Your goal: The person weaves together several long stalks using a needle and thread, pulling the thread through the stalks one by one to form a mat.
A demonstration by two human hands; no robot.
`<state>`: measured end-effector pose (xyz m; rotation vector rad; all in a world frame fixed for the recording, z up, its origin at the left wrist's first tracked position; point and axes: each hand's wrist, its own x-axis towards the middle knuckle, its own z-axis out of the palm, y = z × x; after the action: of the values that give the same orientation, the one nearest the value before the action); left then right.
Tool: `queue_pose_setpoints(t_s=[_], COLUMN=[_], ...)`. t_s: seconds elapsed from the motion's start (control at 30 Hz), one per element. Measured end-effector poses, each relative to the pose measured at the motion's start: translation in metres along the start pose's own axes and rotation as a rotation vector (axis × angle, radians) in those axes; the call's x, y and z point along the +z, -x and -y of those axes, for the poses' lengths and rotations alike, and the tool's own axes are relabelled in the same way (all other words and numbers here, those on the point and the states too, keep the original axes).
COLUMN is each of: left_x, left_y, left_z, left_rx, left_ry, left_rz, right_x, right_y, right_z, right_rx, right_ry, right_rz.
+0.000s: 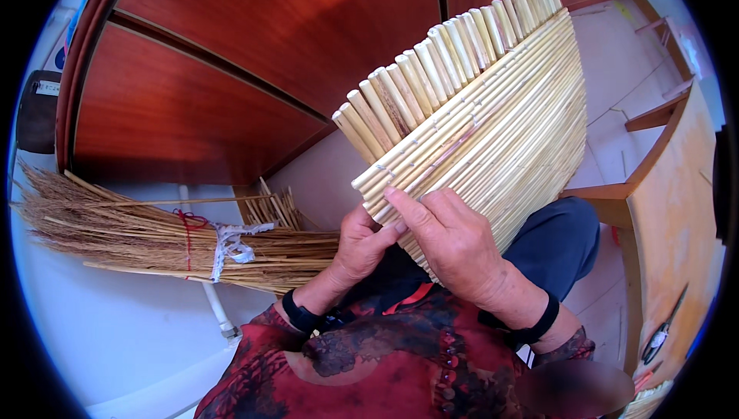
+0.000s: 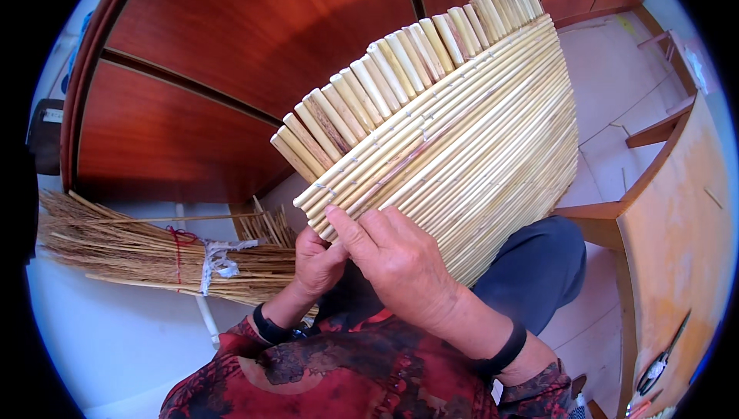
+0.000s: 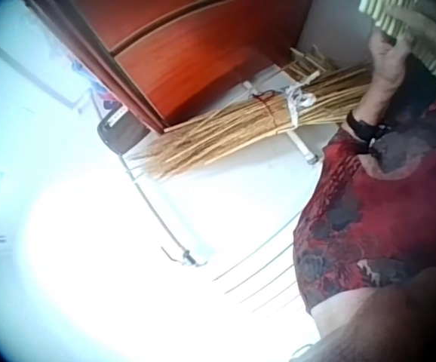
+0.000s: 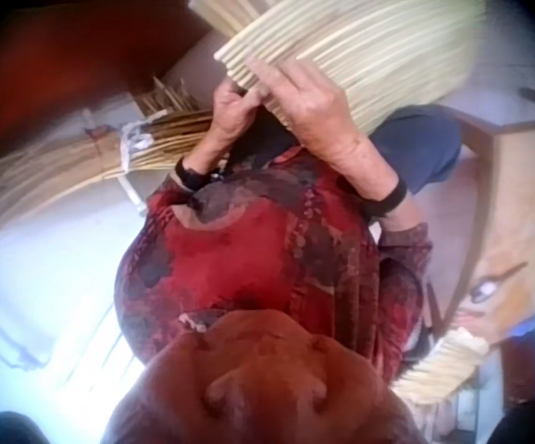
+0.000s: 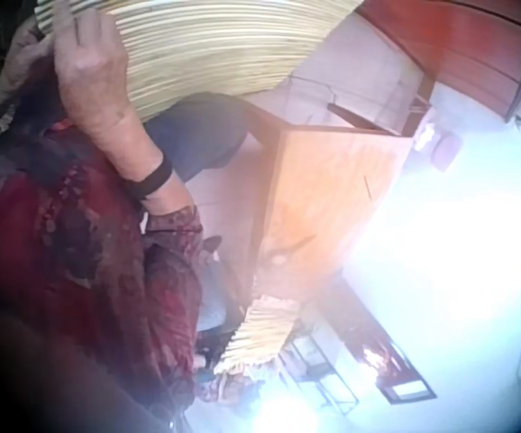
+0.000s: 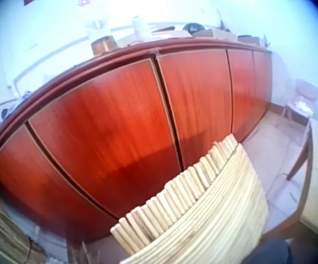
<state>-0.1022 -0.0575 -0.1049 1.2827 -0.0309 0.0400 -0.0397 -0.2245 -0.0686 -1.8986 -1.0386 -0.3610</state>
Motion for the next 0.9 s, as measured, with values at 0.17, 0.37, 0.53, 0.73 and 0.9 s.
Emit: queue_pose_setpoints(t_s=[0.17,0.37,0.53,0.73,0.9], left_x=[0.0,0.0,-0.004,0.004,0.007], left_y=[-0.001,-0.004,-0.003,-0.011,-0.015], left_z=[0.0,-0.001,0.003,0.006,-0.001], left_rx=[0.009,-0.032,-0.054,0.02,0.011], left_ry=[0.011,0.015,0.035,0.019,0.045], left_rz=[0.017,-0.016,-0.079,-0.087,-0.09], right_x=[0.001,0.004,-0.001,-0.015,-0.015], right_y=[-0.001,-0.005,0.003,0.029,0.066], right_z=[0.002,0.004,0.011,0.002,-0.011], right_rx=[0.034,0.076,0.124,0.336,0.458], right_ry=[-0.012,0.02,0.016,-0.119,-0.267], right_rz=[-0.039,-0.052,-0.002,-0.032,0.031])
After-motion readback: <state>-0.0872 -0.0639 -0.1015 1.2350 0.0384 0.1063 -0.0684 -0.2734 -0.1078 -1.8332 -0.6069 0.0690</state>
